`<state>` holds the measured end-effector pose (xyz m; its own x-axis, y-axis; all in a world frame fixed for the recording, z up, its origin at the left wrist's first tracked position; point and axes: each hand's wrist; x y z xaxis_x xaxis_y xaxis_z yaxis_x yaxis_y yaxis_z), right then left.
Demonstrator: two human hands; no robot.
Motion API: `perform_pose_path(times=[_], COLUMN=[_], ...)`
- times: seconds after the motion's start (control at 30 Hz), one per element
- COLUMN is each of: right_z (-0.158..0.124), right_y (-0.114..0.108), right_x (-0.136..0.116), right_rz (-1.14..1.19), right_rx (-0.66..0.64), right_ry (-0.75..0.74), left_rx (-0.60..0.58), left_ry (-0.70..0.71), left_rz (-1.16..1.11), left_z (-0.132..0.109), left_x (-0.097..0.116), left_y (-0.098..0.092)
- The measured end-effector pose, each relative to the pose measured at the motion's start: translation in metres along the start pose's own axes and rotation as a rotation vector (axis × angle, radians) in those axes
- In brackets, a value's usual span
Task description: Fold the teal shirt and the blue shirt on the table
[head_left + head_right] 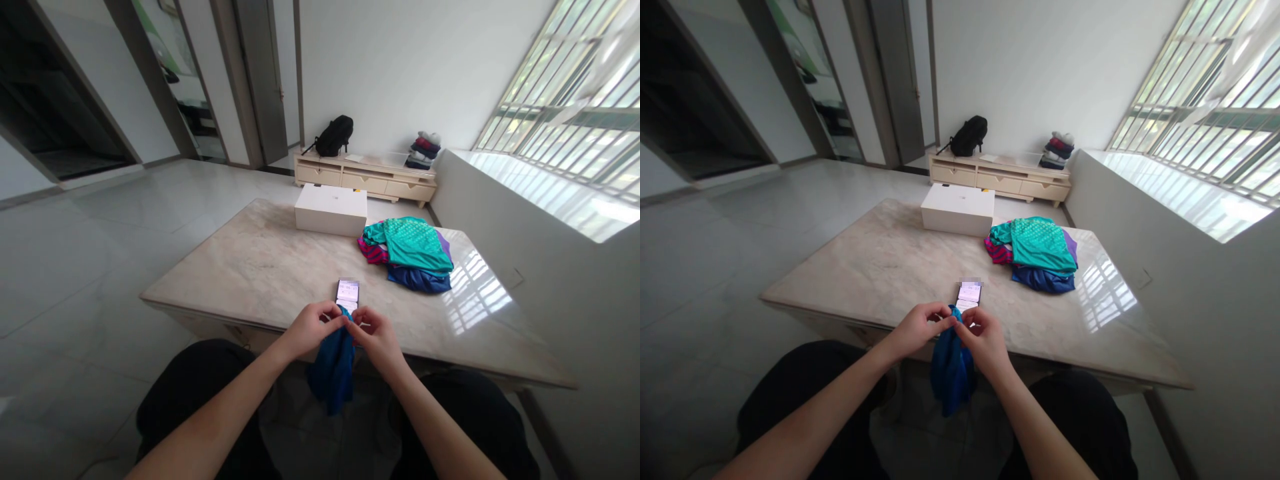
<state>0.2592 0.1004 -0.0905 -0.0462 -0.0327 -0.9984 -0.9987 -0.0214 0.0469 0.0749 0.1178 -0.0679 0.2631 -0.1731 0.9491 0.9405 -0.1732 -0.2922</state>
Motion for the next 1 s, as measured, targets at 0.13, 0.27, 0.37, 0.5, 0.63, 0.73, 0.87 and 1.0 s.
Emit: perform_pose_path(times=[0.13, 0.27, 0.37, 0.5, 0.63, 0.73, 0.87, 1.0], right_z=[-0.003, -0.008, -0.014, -0.022, -0.023, -0.019, -0.012, -0.009], right_y=[-0.002, -0.012, -0.022, -0.031, -0.036, -0.040, -0.045, -0.049], right_x=[0.001, 0.000, -0.001, -0.006, -0.013, -0.014, -0.013, -0.014], right_rz=[0.014, -0.044, -0.172, -0.355, -0.413, -0.466, -0.546, -0.473], right_rx=[-0.048, -0.140, -0.179, -0.264, -0.312, -0.301, -0.219, -0.219], right_ry=[-0.009, -0.006, -0.035, -0.212, -0.341, -0.378, -0.419, -0.458], left_rx=[-0.044, -0.052, -0.086, -0.074, -0.059, -0.037, -0.052, -0.163], left_ry=[-0.021, -0.036, -0.029, -0.001, 0.036, 0.050, 0.050, 0.097], left_rz=[-0.018, 0.007, 0.041, 0.116, 0.231, 0.258, 0.252, 0.253], left_z=[-0.005, -0.007, -0.010, -0.017, -0.020, -0.020, -0.022, -0.027], left_x=[-0.004, -0.010, -0.013, -0.012, -0.006, -0.002, -0.002, -0.002], left_y=[0.002, 0.002, 0.001, 0.004, 0.008, 0.010, 0.013, 0.017])
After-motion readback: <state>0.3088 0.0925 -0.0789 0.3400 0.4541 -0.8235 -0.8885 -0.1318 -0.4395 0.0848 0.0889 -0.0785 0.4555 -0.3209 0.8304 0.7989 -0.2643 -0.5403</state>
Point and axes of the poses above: each hand's wrist, its own z-axis towards the middle knuckle, its own y-axis out of the palm, x = y × z, and after that the axes turned 9 degrees about x, right-handed
